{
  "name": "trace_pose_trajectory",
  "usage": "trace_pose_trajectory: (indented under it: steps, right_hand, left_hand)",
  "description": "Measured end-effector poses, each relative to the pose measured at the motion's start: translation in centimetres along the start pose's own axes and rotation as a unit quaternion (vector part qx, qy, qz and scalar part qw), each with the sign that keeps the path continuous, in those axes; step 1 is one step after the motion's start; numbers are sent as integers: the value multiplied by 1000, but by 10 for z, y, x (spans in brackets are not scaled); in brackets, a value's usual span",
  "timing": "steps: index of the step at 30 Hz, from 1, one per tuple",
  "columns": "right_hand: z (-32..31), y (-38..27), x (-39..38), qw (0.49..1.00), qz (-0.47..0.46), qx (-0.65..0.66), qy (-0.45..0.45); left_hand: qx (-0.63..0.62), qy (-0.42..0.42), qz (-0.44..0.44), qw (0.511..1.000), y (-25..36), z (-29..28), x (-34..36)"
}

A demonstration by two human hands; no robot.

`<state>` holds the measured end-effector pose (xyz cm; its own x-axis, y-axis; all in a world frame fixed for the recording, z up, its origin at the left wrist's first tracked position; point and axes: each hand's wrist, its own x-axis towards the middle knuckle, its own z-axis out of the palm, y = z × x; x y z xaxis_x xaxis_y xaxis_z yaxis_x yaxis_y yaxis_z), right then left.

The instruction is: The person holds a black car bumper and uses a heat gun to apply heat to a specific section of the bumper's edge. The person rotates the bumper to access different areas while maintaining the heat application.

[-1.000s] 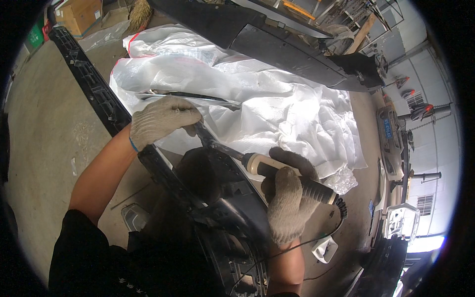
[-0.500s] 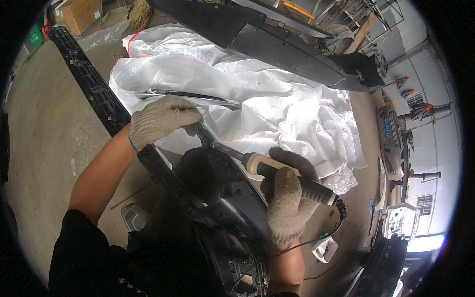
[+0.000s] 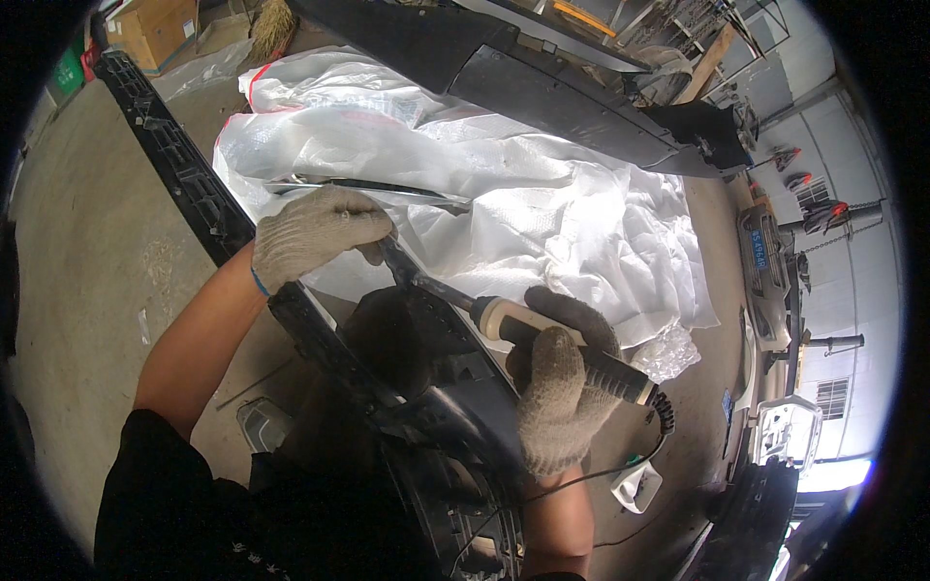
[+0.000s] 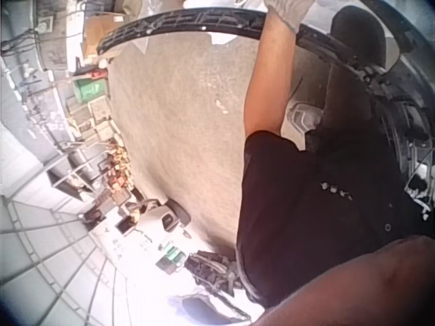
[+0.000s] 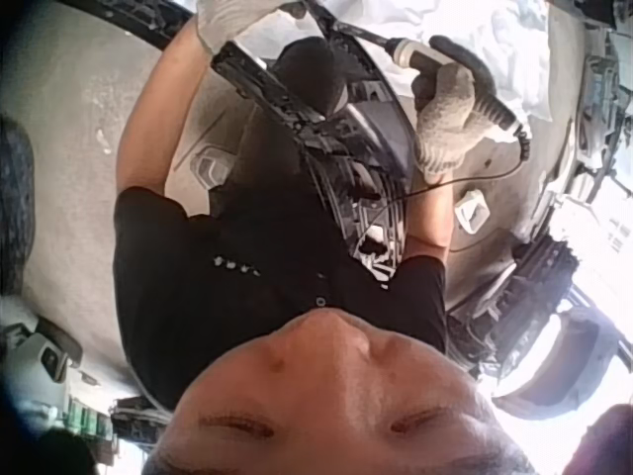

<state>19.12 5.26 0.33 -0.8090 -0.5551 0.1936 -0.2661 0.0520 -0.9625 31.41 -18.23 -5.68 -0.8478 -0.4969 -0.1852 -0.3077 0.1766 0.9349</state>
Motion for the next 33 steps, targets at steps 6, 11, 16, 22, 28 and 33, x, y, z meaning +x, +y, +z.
trace_pose_trajectory:
  steps: [6, 11, 16, 22, 28, 33]
  right_hand:
    - [4, 2, 0, 999, -29, 9, -14]
    - [2, -8, -1, 1000, 4, -11, -23]
    - [-3, -5, -2, 1000, -3, -2, -22]
    - [2, -5, 0, 1000, -2, 10, -9]
    - [17, -3, 2, 999, -37, -25, 28]
    - [15, -8, 1, 999, -34, -24, 13]
  left_hand:
    - [-34, 23, 13, 999, -2, 5, 0]
    - [-18, 15, -6, 1000, -5, 1, 2]
    - [-30, 3, 0, 1000, -3, 1, 2]
    - [-35, 15, 4, 999, -2, 4, 2]
    - [-10, 3, -7, 1000, -5, 1, 3]
    - [-16, 2, -1, 1000, -3, 1, 2]
